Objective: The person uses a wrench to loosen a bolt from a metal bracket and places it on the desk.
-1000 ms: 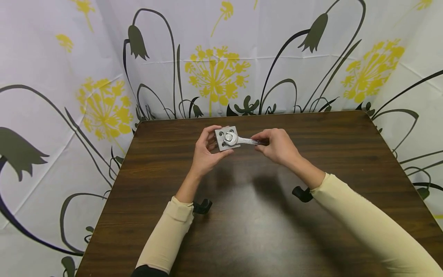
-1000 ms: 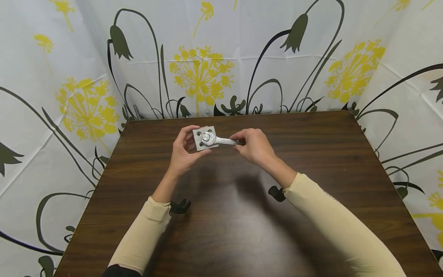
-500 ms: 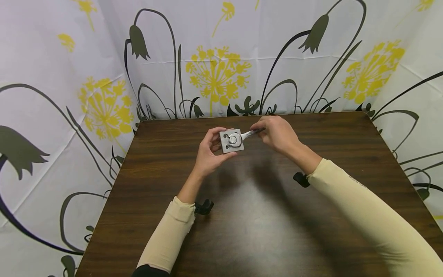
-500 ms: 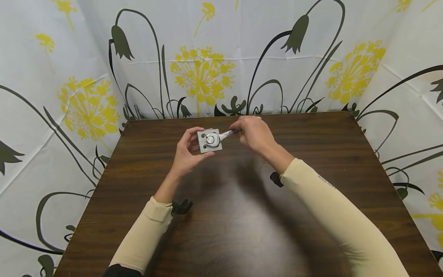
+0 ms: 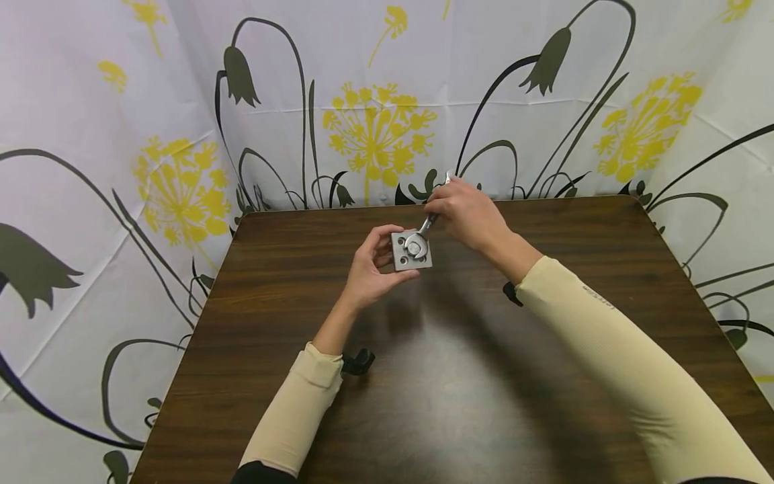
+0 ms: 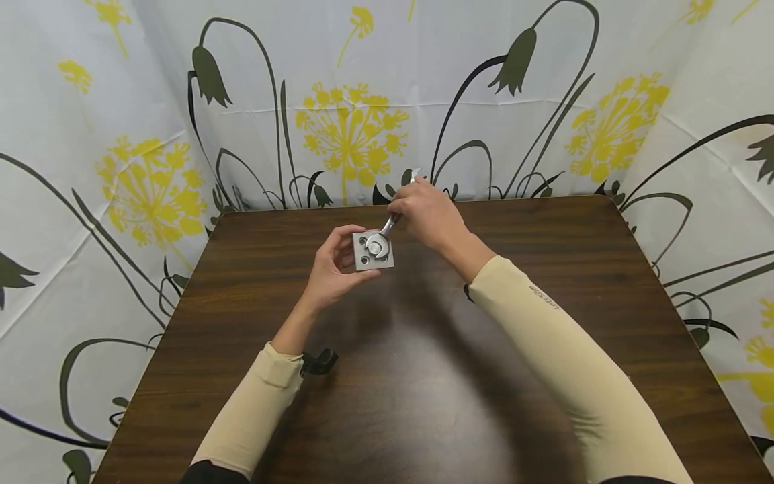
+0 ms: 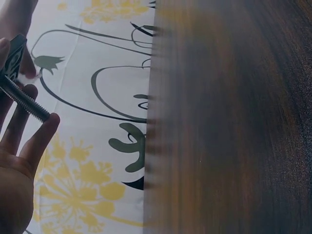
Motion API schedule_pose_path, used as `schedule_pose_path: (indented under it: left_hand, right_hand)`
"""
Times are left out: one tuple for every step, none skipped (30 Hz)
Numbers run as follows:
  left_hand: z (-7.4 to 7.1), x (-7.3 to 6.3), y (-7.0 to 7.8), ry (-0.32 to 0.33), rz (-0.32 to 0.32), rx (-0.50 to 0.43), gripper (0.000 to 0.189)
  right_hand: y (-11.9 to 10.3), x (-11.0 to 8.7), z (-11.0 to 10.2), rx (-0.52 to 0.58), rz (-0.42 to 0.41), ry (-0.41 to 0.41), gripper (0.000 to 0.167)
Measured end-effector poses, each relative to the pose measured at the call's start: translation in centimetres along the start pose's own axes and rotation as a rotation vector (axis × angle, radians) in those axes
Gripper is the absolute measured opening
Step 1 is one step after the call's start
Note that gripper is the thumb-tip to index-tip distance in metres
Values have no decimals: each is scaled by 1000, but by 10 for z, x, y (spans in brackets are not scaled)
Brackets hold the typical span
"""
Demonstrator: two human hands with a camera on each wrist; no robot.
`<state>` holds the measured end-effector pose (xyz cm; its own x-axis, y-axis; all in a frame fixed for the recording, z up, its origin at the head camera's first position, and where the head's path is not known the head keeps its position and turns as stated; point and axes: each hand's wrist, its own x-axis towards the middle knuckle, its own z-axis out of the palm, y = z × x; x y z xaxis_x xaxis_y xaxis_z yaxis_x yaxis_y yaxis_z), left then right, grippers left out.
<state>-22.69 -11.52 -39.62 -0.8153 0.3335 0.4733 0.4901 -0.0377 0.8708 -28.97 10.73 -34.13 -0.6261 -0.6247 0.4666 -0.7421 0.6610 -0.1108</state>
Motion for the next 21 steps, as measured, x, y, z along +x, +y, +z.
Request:
schedule_pose_path:
  left_hand:
    - [0, 0, -1, -3, -1, 0, 72]
    - [0, 0, -3, -4, -3, 2, 72]
    - [0, 0, -7, -2, -6, 2, 73]
    - [0, 0, -10, -1, -10, 3, 74]
    - [-1, 1, -13, 0, -13, 3, 75]
    - [-1, 1, -16, 0, -15, -1, 76]
    - [-1, 1, -19, -1, -18, -7, 77]
    - [-1, 1, -23, -4, -19, -13, 77]
    - [-1, 0, -24, -7, -18, -18, 77]
    - [-1, 0, -24, -11, -15, -23, 77]
    - [-1, 1, -24, -13, -9, -26, 77]
    - [-1, 0, -25, -14, -5, -29, 77]
    - [-1, 0, -25, -13, 0, -27, 76]
    - [-1, 0, -25, -11, 3, -25, 76]
    - [-2, 0, -25, -8, 6, -22, 76]
    - [-2, 0, -25, -3, 7, -19, 76]
    - [-3, 0, -26, 2, 9, -16, 76]
    - [-3, 0, -22, 7, 4, -13, 76]
    - [-3, 0, -18, 11, 3, -9, 75]
    - [-4, 0, -18, 17, 1, -4, 75]
    - [-5, 0, -17, 21, 0, 4, 74]
  right_hand:
    - [0, 2, 0, -15, -26, 10, 26]
    - [0, 5, -1, -34, -52, 19, 26]
    - [0, 7, -1, -52, -79, 28, 26]
    - [0, 10, -1, -69, -103, 35, 24]
    - [0, 12, -2, -87, -129, 41, 23]
    - [0, 14, -2, -102, -152, 45, 20]
    - [0, 16, -3, -116, -176, 46, 18]
    - [0, 17, -3, -124, -197, 47, 17]
    - [-1, 19, -3, -132, -216, 47, 15]
    - [0, 20, -3, -137, -231, 46, 14]
    - [0, 20, -3, -141, -244, 45, 14]
    - [0, 21, -3, -145, -251, 44, 14]
    - [1, 21, -3, -146, -251, 47, 15]
    - [3, 20, -4, -148, -244, 49, 16]
    - [5, 20, -4, -142, -230, 52, 18]
    - [7, 18, -4, -131, -209, 55, 19]
    - [10, 16, -4, -119, -185, 59, 22]
    - [13, 14, -4, -103, -162, 71, 24]
    - [16, 11, -3, -86, -135, 82, 26]
    - [18, 8, -3, -70, -102, 88, 26]
    - [20, 4, -3, -49, -64, 95, 25]
